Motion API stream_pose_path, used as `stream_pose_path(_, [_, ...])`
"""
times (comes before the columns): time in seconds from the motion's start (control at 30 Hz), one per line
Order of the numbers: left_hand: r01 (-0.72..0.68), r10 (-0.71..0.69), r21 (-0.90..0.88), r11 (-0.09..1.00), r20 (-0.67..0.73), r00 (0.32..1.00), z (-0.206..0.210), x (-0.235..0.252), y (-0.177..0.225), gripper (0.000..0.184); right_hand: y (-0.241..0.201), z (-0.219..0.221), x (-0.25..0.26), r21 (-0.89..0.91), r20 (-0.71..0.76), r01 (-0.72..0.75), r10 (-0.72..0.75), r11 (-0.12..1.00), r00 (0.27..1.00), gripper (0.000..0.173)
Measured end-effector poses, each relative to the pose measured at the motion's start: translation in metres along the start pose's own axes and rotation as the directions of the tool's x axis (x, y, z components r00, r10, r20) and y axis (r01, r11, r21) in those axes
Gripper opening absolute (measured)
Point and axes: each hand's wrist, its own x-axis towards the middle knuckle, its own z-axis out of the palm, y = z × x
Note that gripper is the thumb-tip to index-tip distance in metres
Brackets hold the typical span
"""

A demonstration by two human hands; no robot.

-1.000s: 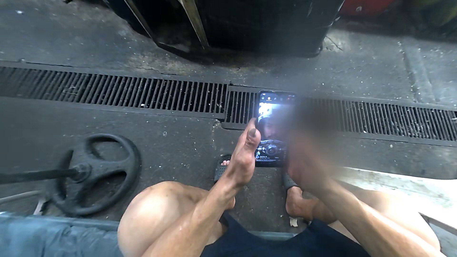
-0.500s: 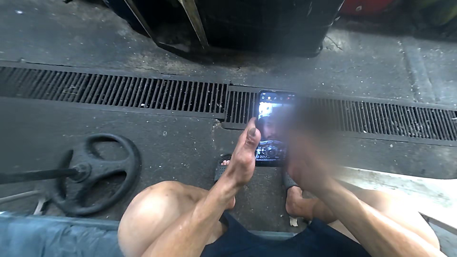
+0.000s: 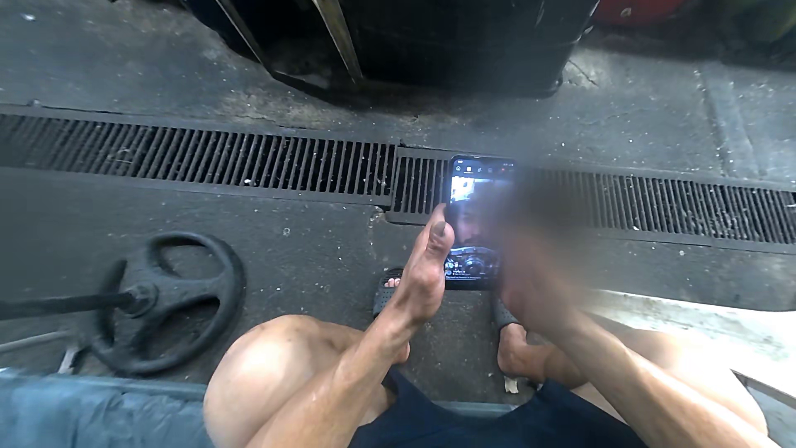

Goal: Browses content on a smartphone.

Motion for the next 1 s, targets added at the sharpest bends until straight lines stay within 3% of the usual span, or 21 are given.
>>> stream_pose_path(0.2, [0.005,-0.004,0.032,0.999,-0.018,1.0,0.0008,0.0012,0.0016,0.093,-0.0018,0.0007,0.0016,-0.027,0.015,0.018,-0.017,0.999,1.0,0.077])
stream_pose_path(0.43, [0.034,-0.032,0.027,0.999,-0.059,0.998,0.0017,-0.0033,0.0009,0.098,-0.0003,-0.0001,-0.0011,-0.002,-0.007,-0.004,0.004,1.0,1.0,0.089])
stream_pose_path(1.0, [0.047,-0.045,0.026,0.999,-0.064,0.997,0.002,-0.0033,0.0012,0.097,-0.0009,0.0009,-0.0011,0.002,-0.004,-0.003,0.003,1.0,1.0,0.087])
